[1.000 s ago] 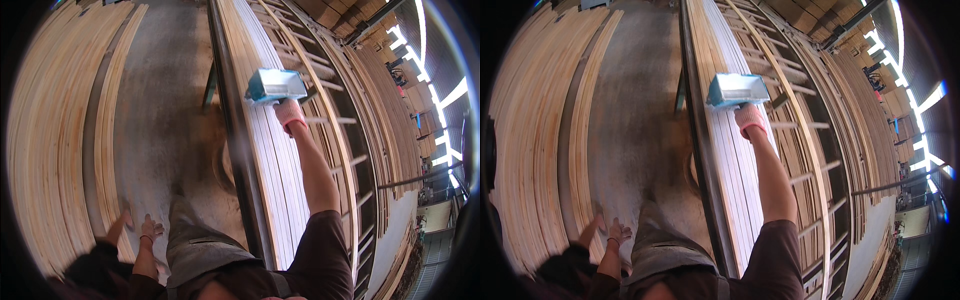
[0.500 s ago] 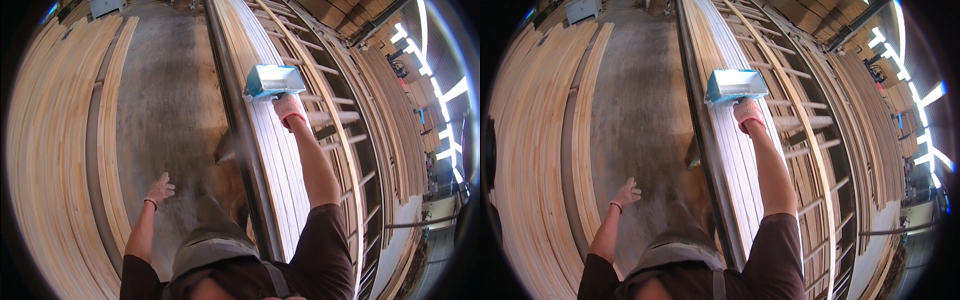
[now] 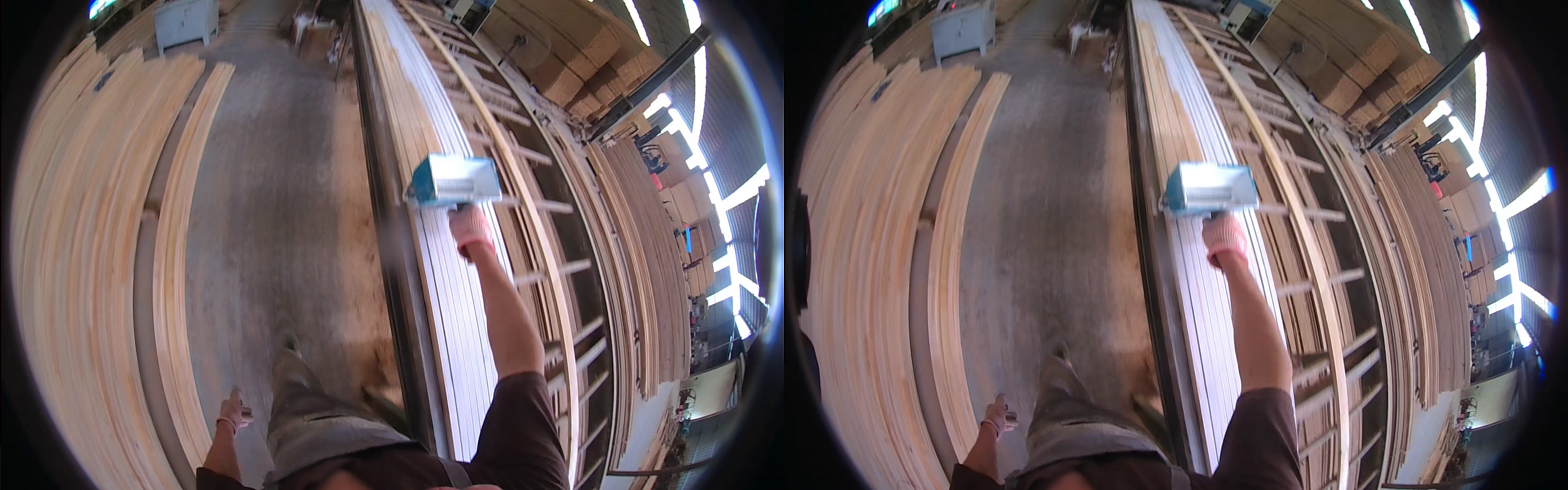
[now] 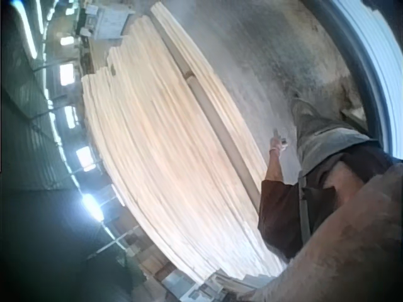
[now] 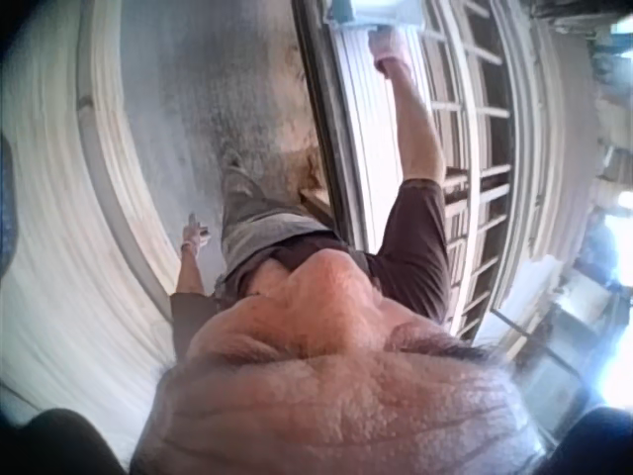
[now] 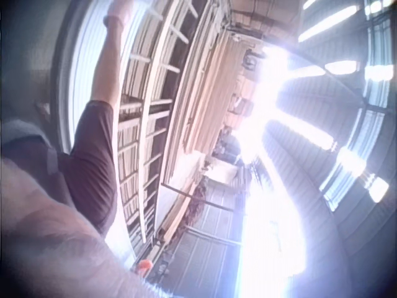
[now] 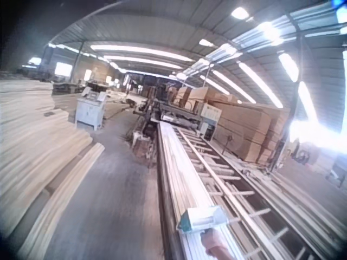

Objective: The person applies a white substance to a long, curved wooden structure using a rectangular tool. They then lift and reposition the wooden structure on a workbench. Finally, they carry a large, flat wooden board across the workshop floor.

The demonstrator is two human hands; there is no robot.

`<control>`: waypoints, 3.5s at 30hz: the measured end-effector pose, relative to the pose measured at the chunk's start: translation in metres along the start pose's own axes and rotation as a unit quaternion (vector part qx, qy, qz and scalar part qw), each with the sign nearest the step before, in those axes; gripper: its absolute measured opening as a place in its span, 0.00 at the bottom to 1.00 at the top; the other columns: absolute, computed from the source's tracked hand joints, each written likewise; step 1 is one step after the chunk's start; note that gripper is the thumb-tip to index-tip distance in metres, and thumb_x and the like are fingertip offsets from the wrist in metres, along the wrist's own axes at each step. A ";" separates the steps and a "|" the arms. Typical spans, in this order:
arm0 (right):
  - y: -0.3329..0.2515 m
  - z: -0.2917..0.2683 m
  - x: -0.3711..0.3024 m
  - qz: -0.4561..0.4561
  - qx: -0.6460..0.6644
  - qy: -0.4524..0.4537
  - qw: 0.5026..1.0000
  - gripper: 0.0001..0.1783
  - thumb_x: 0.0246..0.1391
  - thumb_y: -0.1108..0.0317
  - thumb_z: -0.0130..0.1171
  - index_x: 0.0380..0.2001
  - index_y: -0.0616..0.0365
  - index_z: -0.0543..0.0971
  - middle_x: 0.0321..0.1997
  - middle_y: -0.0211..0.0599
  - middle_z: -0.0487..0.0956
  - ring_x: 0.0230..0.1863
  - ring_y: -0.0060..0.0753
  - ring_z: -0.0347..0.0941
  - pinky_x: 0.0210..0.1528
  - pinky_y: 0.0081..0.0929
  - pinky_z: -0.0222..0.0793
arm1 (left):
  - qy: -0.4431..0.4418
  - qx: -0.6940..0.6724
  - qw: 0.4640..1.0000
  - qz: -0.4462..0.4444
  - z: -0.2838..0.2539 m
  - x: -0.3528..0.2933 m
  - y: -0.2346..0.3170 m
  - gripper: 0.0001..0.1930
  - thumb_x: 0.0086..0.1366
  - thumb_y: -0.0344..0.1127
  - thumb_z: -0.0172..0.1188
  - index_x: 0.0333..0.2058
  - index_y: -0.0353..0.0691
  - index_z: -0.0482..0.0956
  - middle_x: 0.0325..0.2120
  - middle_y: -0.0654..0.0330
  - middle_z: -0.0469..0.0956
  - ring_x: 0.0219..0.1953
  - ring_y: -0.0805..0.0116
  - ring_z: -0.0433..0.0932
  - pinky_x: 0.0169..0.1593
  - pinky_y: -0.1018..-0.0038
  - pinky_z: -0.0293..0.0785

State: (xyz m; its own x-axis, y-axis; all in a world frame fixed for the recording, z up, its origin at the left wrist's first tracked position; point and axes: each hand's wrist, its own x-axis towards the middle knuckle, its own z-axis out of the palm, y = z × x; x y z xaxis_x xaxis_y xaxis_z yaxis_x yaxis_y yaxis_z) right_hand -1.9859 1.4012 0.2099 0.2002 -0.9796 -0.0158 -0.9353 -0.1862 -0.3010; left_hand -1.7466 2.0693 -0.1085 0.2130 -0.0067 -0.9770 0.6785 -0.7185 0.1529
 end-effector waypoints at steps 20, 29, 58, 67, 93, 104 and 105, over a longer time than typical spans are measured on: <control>-0.311 0.090 0.665 0.009 -0.005 -0.027 1.000 0.18 0.59 0.57 0.59 0.45 0.57 0.85 0.48 0.56 0.83 0.53 0.59 0.79 0.53 0.48 0.77 | -0.075 -0.074 0.965 0.242 0.161 0.065 0.795 0.40 0.66 0.68 0.54 0.62 0.37 0.71 0.46 0.47 0.83 0.41 0.52 0.83 0.42 0.55 0.79; -0.454 0.138 0.984 -0.015 -0.018 -0.017 1.000 0.19 0.59 0.58 0.57 0.46 0.58 0.85 0.50 0.56 0.83 0.54 0.57 0.79 0.54 0.47 0.77 | 0.019 -0.022 0.999 0.027 0.128 0.143 0.972 0.49 0.64 0.72 0.49 0.62 0.27 0.65 0.50 0.35 0.77 0.38 0.34 0.82 0.42 0.48 0.80; -0.677 0.130 1.500 -0.081 0.092 0.013 0.992 0.23 0.56 0.52 0.63 0.50 0.54 0.84 0.48 0.51 0.84 0.51 0.53 0.80 0.54 0.44 0.74 | -0.151 -0.049 0.983 0.090 0.245 0.207 1.618 0.37 0.69 0.65 0.50 0.57 0.33 0.71 0.34 0.49 0.81 0.21 0.65 0.76 0.31 0.70 0.74; -0.466 0.015 1.135 0.152 0.013 0.115 0.982 0.17 0.55 0.54 0.65 0.39 0.54 0.85 0.37 0.49 0.85 0.40 0.52 0.83 0.41 0.45 0.79 | -0.148 0.378 0.854 0.324 0.244 0.214 1.560 0.26 0.72 0.61 0.49 0.45 0.40 0.72 0.29 0.58 0.70 0.30 0.63 0.71 0.36 0.64 0.70; -0.021 -0.106 -0.087 0.435 0.072 -0.001 0.898 0.13 0.52 0.60 0.65 0.39 0.52 0.83 0.30 0.45 0.84 0.37 0.52 0.83 0.40 0.45 0.78 | -0.291 0.827 0.454 0.162 0.580 -0.016 0.661 0.33 0.71 0.63 0.50 0.55 0.36 0.72 0.43 0.49 0.78 0.43 0.56 0.78 0.47 0.59 0.76; 0.181 -0.084 -0.481 0.444 -0.006 -0.027 0.896 0.09 0.49 0.63 0.61 0.33 0.51 0.85 0.28 0.43 0.84 0.34 0.48 0.84 0.34 0.46 0.80 | -0.235 0.870 0.404 0.155 0.486 -0.041 0.316 0.34 0.71 0.64 0.50 0.56 0.36 0.71 0.45 0.49 0.78 0.44 0.54 0.79 0.48 0.57 0.76; 0.195 -0.090 -0.514 0.439 -0.014 -0.022 0.898 0.09 0.48 0.62 0.62 0.31 0.52 0.85 0.27 0.44 0.84 0.34 0.48 0.84 0.35 0.45 0.80 | -0.226 0.869 0.409 0.162 0.478 -0.050 0.291 0.34 0.71 0.64 0.50 0.57 0.36 0.71 0.45 0.49 0.78 0.44 0.54 0.79 0.48 0.56 0.76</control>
State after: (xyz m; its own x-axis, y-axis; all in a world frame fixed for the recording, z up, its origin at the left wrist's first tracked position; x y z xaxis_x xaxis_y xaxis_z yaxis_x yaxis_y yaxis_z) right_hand -2.2972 1.8618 0.2449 -0.6074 -0.7457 -0.2739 -0.7447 0.6545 -0.1303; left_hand -1.8959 1.5281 -0.0867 -0.3251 -0.1429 -0.9348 -0.9422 -0.0363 0.3332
